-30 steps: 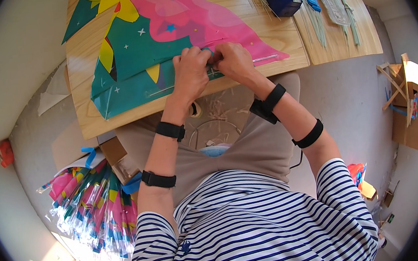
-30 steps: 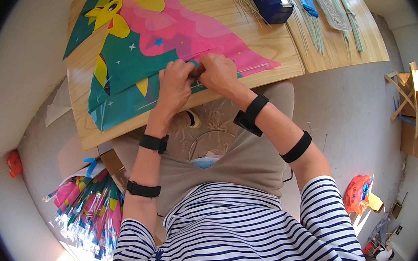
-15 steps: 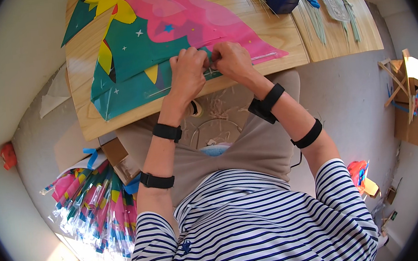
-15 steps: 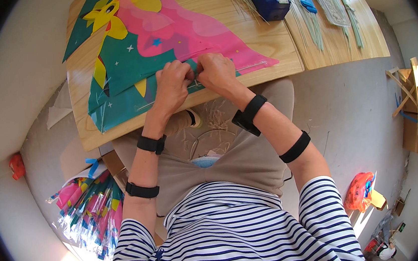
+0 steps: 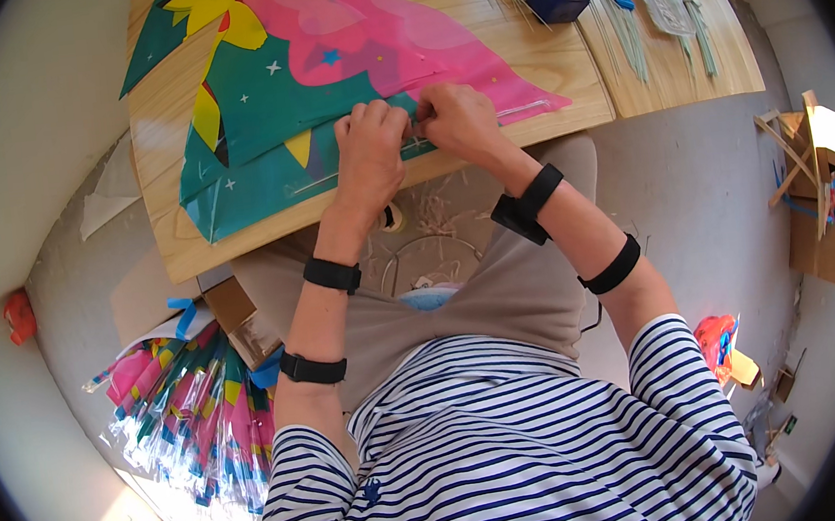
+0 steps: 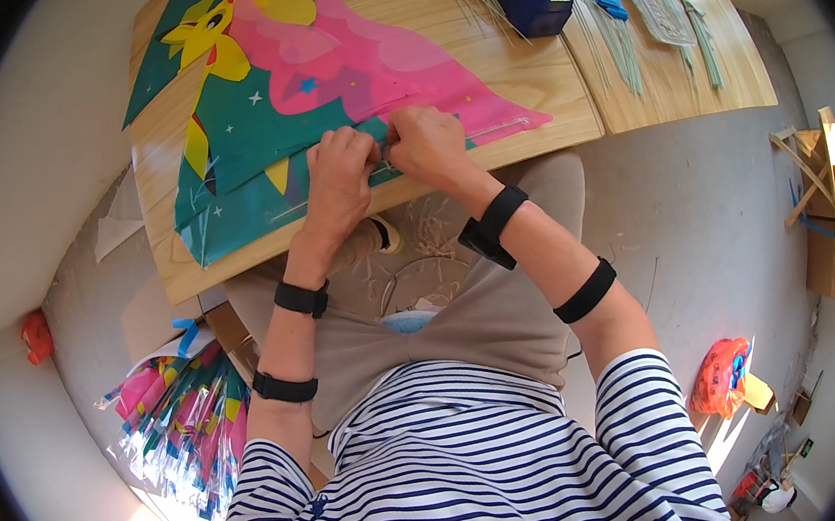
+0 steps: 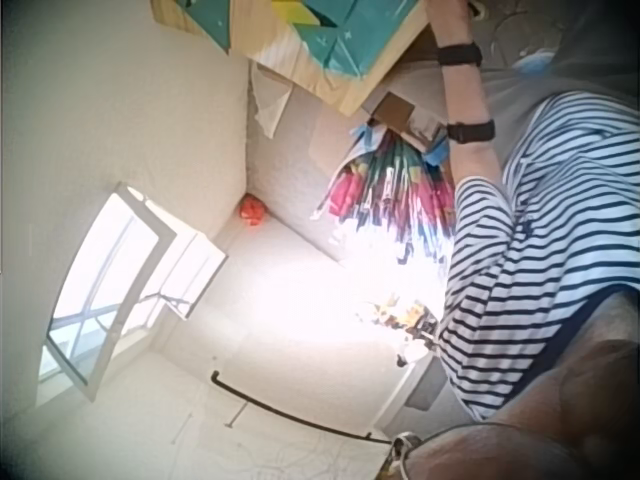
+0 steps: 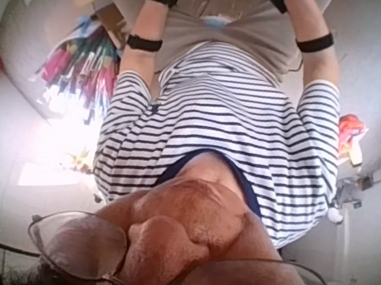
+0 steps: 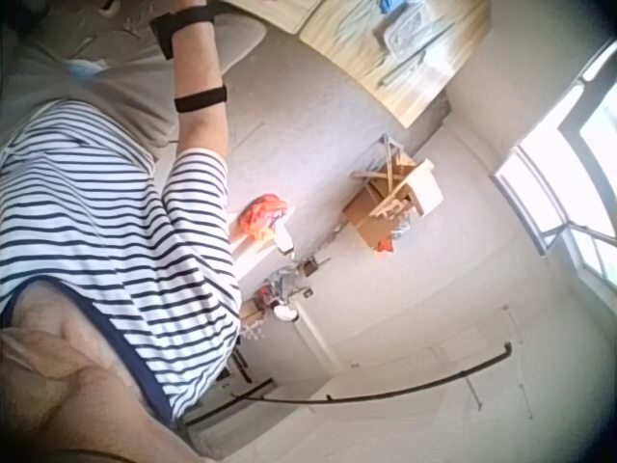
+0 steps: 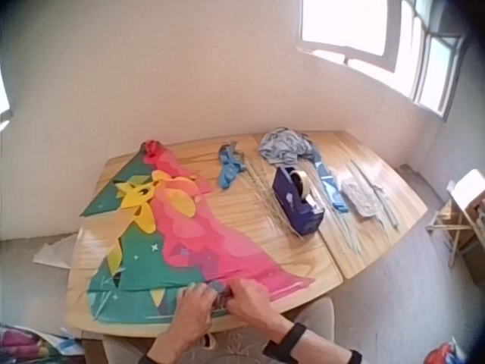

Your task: Assembling a Pikachu-themed kite by attaching sticks and ribbons with tape.

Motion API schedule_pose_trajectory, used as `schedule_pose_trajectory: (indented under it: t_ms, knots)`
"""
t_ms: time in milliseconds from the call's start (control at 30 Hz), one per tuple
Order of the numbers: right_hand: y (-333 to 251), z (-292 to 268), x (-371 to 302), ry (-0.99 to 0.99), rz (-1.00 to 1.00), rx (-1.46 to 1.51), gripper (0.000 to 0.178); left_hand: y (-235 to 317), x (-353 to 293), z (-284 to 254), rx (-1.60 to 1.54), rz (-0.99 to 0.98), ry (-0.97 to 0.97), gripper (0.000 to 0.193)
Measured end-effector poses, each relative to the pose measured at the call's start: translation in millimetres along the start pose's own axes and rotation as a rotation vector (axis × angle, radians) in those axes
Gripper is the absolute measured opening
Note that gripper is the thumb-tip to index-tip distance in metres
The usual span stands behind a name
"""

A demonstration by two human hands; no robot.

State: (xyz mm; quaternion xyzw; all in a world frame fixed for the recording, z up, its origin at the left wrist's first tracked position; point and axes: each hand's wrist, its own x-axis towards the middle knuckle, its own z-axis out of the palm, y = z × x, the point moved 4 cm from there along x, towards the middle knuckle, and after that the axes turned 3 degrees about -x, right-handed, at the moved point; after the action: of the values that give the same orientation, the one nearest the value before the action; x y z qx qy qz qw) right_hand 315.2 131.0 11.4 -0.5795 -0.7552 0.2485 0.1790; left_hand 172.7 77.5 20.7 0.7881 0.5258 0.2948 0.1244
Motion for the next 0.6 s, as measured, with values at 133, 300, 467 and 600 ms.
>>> schedule_pose_trajectory:
  t_ms: [133,300,467,600]
  knots:
    - [-1,-1,-2,0.054,-0.019,-0.009,0.008,7,-5,-1,0.043,0.027,0.018,0.017]
    - [-1,-1,0,0.027,0.008,-0.007,0.008,13,-5,-8,0.03,0.009,0.064,0.015]
    - [0,0,0,0.002,0.016,0.006,0.008,-4,-7,-20,-0.027,-0.118,0.102,0.023]
    - [-1,-1,0,0.001,0.016,0.005,0.008,-3,-3,-14,-0.084,-0.129,0.083,0.028]
